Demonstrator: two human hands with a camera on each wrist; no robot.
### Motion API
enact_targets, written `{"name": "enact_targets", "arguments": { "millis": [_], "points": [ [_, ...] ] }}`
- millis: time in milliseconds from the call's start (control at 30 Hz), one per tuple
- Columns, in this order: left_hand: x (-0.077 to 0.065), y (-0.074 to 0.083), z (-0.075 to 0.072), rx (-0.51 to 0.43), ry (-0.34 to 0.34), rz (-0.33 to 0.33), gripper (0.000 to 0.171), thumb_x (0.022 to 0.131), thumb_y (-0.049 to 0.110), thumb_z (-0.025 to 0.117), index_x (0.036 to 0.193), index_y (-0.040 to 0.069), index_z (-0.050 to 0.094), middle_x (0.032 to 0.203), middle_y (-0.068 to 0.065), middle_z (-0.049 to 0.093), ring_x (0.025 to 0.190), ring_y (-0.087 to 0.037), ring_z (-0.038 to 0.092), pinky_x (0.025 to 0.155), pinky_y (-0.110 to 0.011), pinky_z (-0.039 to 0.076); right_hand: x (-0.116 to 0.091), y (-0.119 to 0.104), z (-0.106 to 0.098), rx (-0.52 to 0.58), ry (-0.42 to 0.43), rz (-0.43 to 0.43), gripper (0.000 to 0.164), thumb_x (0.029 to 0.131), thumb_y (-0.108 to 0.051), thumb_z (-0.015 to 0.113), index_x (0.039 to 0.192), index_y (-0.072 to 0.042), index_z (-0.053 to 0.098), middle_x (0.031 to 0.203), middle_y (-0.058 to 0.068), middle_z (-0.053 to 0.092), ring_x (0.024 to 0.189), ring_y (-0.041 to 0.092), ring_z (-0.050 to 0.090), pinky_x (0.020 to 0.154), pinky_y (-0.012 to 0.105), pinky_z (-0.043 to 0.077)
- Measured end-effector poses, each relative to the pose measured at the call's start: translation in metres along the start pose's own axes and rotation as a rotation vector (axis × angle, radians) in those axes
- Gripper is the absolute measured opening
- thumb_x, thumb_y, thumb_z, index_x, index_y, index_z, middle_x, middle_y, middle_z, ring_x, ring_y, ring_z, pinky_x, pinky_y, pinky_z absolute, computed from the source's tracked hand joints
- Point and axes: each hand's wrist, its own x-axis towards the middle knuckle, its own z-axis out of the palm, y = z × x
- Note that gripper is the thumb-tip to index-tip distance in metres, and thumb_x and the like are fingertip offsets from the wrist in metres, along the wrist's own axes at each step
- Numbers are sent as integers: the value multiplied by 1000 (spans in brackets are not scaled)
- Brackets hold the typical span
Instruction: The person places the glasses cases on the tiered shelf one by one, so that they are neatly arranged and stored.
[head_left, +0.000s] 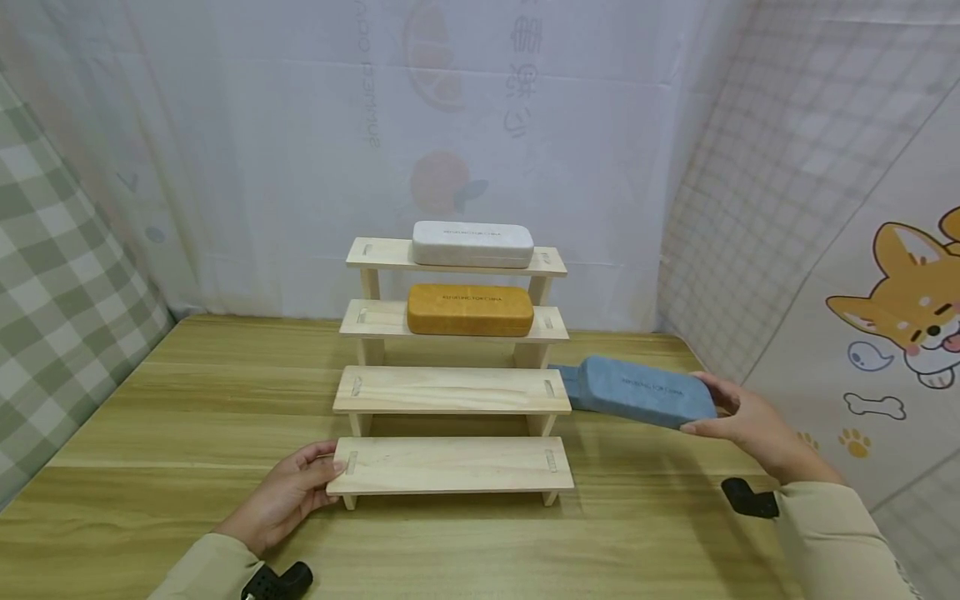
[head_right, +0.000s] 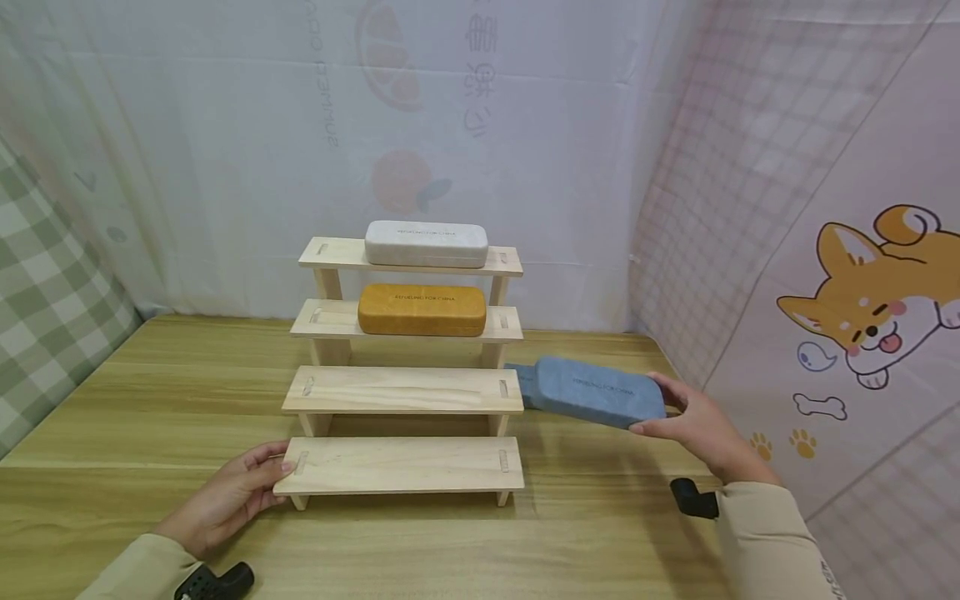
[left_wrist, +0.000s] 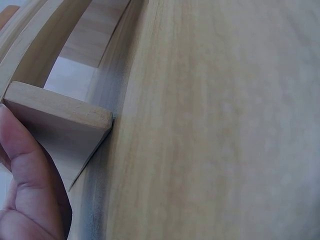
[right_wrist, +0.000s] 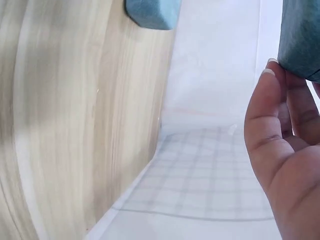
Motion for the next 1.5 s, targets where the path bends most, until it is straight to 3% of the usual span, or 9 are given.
{"name": "enact_targets", "arguments": {
  "millis": [67,200,267,433,500,733,933,1200,1500],
  "points": [
    [0,0,0,1,3,-5,69,98,14,56,145,-14,14,106,2,58,86,-9,59,72,-26,50,1,-4,1,-2,-3,-2,84,87,-24,73,152,-2,24,140,26,41,100,-4,47,74,24,48],
    [-1,0,0,4,10,-11,70,98,15,56,145,-14,14,107,1,58,87,-10,59,73,-27,50,2,-13,2,0,-19,-15,85,87,-25,73,152,-3,23,142,26,39,114,21,50,76,29,48],
    [-1,0,0,3,13,-12,69,98,15,56,145,-14,14,107,1,58,87,-10,59,73,-27,50,2,-18,4,16,-29,-26,85,87,-24,73,153,-3,22,143,26,37,116,27,50,77,31,49],
    [-1,0,0,6,14,-10,69,98,15,56,145,-13,15,107,1,58,87,-10,59,73,-27,50,5,-25,9,83,-44,-62,87,86,-19,74,152,0,21,145,26,34,105,1,50,77,27,51],
    [0,-1,0,9,13,-9,69,98,15,56,145,-14,15,107,1,58,87,-10,59,74,-28,50,7,-29,12,108,-45,-74,87,85,-18,75,152,1,21,145,26,34,103,-3,49,77,27,52],
    [0,0,0,6,10,-4,69,98,15,56,145,-14,15,107,1,58,88,-10,59,74,-28,50,15,-44,25,163,-55,-90,88,83,-19,77,151,1,25,145,25,36,113,27,55,78,28,53],
    [-1,0,1,9,12,-8,70,98,16,56,145,-14,14,108,0,58,88,-10,59,74,-28,51,23,-60,38,236,-52,-116,86,79,-13,80,148,3,31,142,24,39,104,15,58,78,27,53],
    [-1,0,1,8,16,-11,69,98,15,55,146,-13,14,109,-1,57,88,-10,59,74,-27,50,36,-74,55,247,-68,-120,89,75,-14,83,148,0,32,142,24,40,115,37,54,79,28,53],
    [0,-1,0,0,16,-3,69,98,15,56,145,-13,15,107,0,58,87,-10,59,73,-27,51,46,-95,71,248,-76,-105,90,73,-18,85,147,-4,36,139,22,45,111,33,56,81,30,53]
  ]
}}
